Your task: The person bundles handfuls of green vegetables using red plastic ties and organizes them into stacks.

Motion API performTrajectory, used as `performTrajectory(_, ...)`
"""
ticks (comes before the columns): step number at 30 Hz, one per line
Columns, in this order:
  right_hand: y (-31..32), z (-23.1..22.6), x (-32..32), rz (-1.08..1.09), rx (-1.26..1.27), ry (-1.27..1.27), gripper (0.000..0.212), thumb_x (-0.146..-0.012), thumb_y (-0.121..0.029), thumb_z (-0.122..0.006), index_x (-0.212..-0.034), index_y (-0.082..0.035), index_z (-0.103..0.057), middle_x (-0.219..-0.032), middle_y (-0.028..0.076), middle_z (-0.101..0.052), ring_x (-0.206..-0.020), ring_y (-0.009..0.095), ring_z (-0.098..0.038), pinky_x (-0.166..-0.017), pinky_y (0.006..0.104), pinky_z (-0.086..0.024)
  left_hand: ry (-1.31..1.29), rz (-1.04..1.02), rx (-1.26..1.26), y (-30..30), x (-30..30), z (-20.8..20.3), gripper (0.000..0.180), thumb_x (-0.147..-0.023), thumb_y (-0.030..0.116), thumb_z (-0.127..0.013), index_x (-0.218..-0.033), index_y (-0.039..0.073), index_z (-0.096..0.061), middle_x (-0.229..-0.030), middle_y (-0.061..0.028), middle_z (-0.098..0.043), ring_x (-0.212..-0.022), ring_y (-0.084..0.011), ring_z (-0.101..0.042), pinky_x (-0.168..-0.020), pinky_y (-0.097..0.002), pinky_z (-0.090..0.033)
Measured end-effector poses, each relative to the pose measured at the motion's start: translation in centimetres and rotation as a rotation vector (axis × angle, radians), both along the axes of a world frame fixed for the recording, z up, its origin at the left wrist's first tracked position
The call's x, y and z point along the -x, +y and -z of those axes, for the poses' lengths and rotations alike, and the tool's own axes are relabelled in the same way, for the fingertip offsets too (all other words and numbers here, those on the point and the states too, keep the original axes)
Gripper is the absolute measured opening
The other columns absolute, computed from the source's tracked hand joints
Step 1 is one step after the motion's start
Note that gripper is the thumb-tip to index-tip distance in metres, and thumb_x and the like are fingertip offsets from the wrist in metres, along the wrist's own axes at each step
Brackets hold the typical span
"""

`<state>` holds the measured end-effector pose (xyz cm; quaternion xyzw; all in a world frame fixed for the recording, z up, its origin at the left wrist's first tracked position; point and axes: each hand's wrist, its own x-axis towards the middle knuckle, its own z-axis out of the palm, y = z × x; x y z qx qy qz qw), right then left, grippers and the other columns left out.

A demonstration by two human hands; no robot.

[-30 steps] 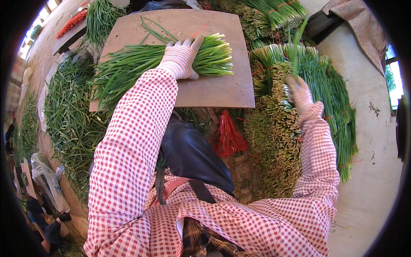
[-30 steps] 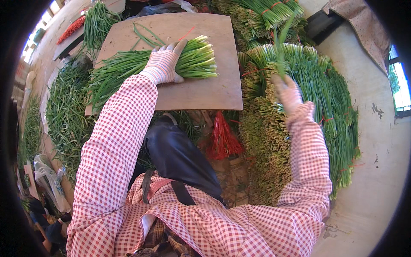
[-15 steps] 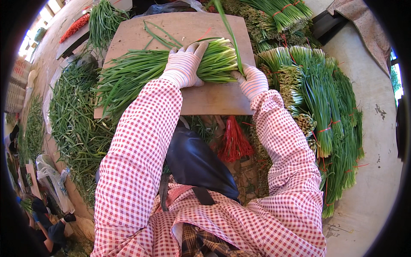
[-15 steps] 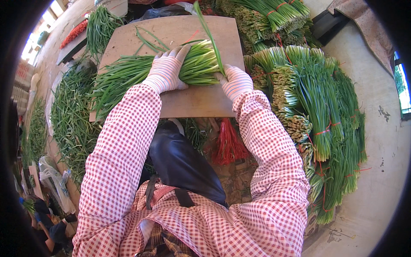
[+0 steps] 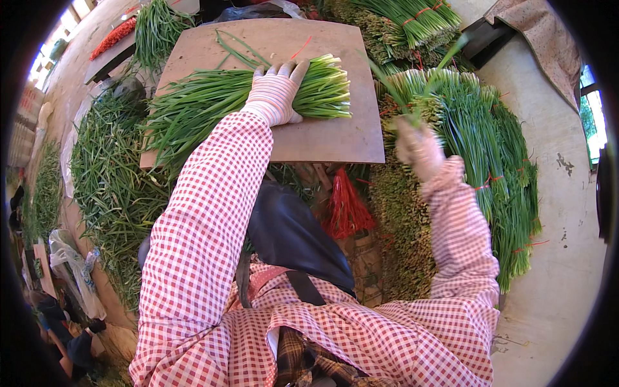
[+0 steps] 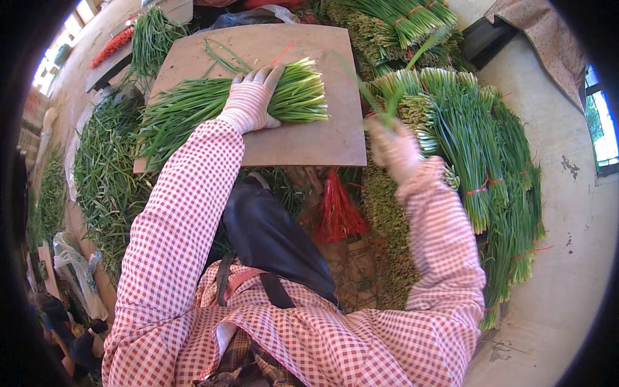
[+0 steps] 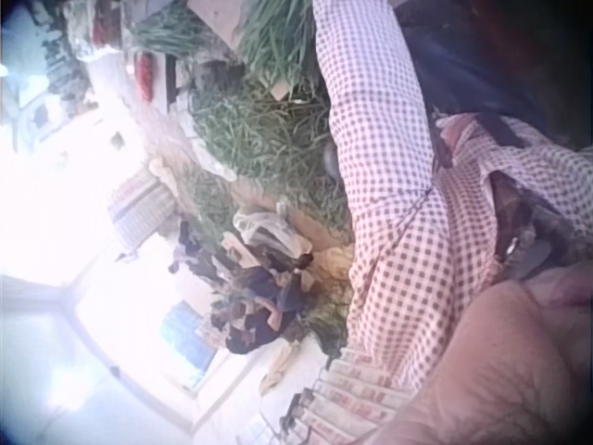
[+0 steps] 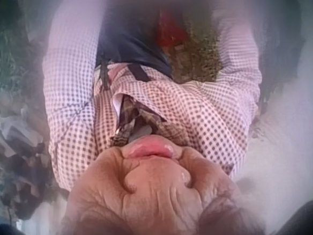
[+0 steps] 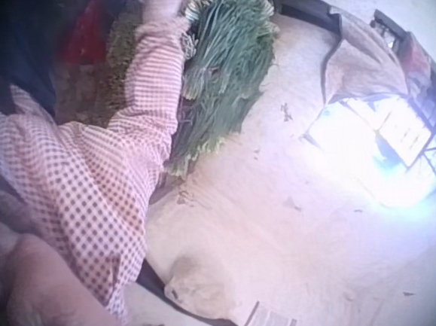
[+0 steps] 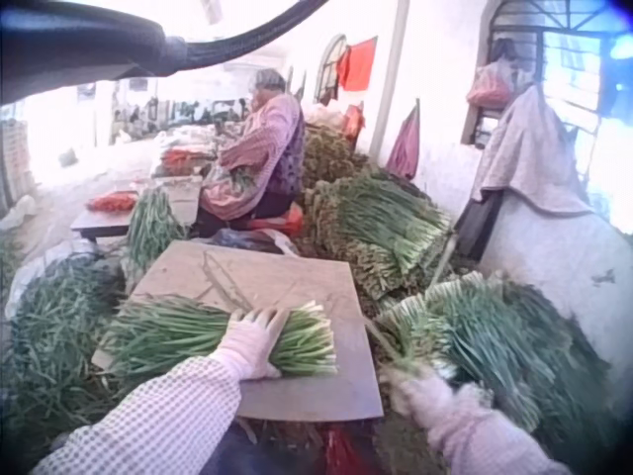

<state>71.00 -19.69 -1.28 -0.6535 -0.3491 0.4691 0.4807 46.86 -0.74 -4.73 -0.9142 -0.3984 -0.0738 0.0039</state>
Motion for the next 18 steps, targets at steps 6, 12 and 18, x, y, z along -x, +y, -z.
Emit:
performTrajectory(6, 6.7, 9.5, 9.1, 0.151, 0.006, 0.088, 0.038, -0.087, -0.037, -0.069, -0.114, -0.012, -0.059, -0.067, -0.004, -0.05, -0.049, 0.009, -0.039, -0.043, 0.0273, -0.034, -0.013, -0.001, -0.031, -0.6, 1.7, -0.2, 0.112, -0.057, 0.038, -0.087, -0.147, 0.012, -0.027, -0.145, -0.0153, -0.04, -0.135, -0.0334, -0.038, -0.11, -0.0516, -0.029)
performTrajectory(12, 8.9, 8.6, 11.3, 0.332, -0.035, 0.232, 0.024, -0.09, -0.031, -0.068, -0.095, -0.011, -0.056, -0.063, -0.002, -0.049, -0.046, 0.01, -0.042, -0.042, 0.0262, -0.035, 0.094, -0.098, 0.02, -0.3, 8.2, 0.0, 0.108, -0.06, 0.044, -0.083, -0.148, 0.014, -0.028, -0.15, -0.0139, -0.033, -0.141, -0.0315, -0.029, -0.114, -0.0541, -0.022)
performTrajectory(18, 2.5, 5.5, 0.8, 0.429, -0.151, 0.077, 0.023, -0.091, -0.033, -0.066, -0.091, -0.014, -0.054, -0.064, -0.004, -0.047, -0.052, 0.008, -0.043, -0.046, 0.0225, -0.035, 0.144, -0.132, 0.076, 0.7, 12.4, 0.9, 0.11, -0.061, 0.052, -0.082, -0.15, 0.024, -0.024, -0.155, -0.0125, -0.026, -0.144, -0.032, -0.023, -0.114, -0.0582, -0.018)
